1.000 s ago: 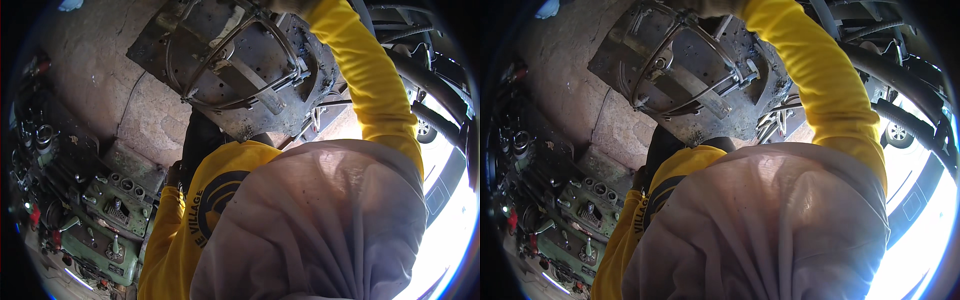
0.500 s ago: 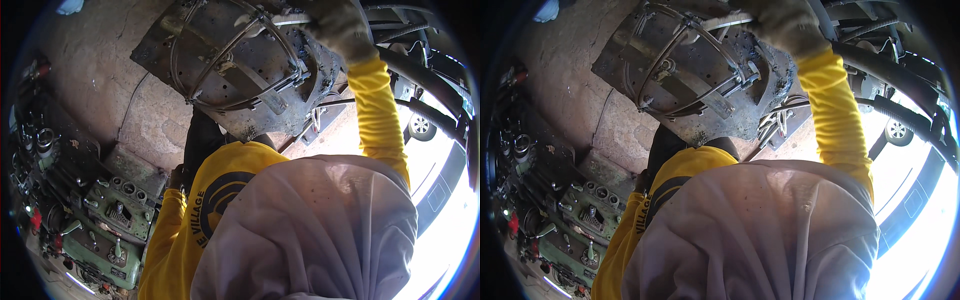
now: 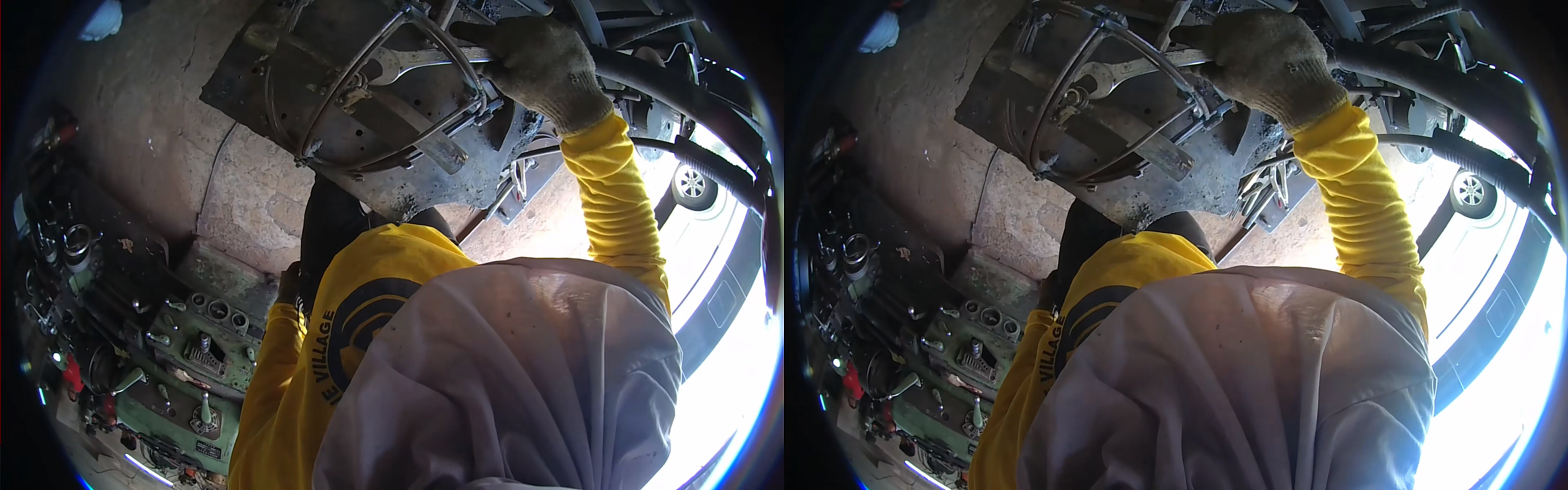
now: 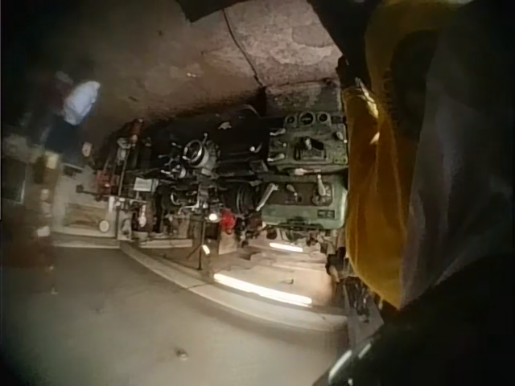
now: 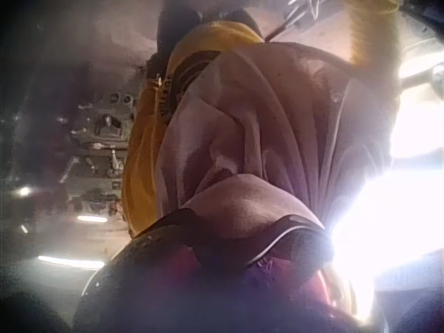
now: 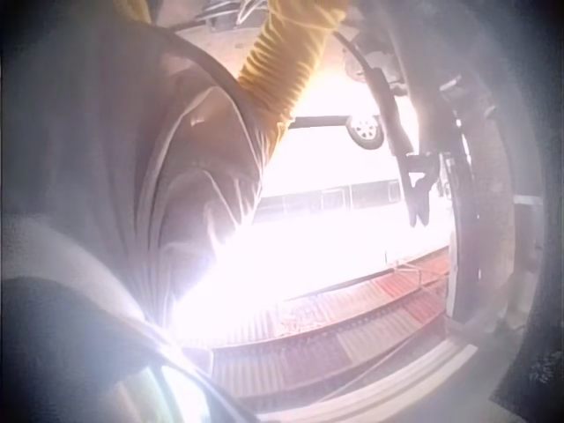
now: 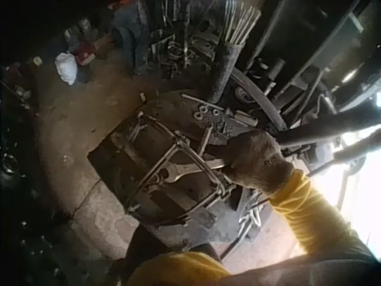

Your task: The person assembles a metal component by placing and tightening bolts into a metal frame using a wrench.

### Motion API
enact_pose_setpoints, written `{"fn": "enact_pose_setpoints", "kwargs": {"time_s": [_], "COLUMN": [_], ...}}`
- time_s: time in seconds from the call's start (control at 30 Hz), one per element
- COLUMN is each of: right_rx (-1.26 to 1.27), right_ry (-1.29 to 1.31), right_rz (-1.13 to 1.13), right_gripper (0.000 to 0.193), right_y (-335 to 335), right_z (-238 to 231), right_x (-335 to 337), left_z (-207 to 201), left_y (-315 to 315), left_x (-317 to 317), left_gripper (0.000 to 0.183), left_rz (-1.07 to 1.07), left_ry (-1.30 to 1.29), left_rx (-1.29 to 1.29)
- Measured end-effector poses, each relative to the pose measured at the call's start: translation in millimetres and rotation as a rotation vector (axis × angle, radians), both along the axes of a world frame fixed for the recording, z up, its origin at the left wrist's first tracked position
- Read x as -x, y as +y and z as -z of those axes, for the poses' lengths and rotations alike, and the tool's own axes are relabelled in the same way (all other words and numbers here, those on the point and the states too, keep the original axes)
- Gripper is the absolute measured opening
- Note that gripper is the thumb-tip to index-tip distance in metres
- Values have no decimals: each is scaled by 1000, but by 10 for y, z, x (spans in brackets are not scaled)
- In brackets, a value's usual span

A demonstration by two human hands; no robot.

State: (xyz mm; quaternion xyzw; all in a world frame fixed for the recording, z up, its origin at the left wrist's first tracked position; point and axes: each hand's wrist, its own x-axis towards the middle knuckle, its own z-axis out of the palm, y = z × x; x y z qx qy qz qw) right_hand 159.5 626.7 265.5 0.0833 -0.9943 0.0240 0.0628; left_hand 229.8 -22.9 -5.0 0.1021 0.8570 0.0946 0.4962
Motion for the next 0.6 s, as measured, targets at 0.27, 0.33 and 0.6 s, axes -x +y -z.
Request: {"fn": "enact_pose_setpoints", "kwargs": {"time_s": [0.27, 0.33, 0.6], "right_rx": [-27, 10, -50], "right_ry": [-31, -64, 392], "right_rz": [-129, -142, -339], "right_gripper": [19, 20, 24], "right_y": [6, 83, -121], "right_z": [129, 160, 307], "right_x": [61, 193, 1830], "left_z": [307, 267, 475], "left_y": [-377, -330, -543], "left_x": [-183, -174, -332], "left_gripper": [52, 52, 46], "left_rz": [-72, -80, -18], "left_ry": [-21, -16, 19], "left_rx": [-189, -211, -239]}}
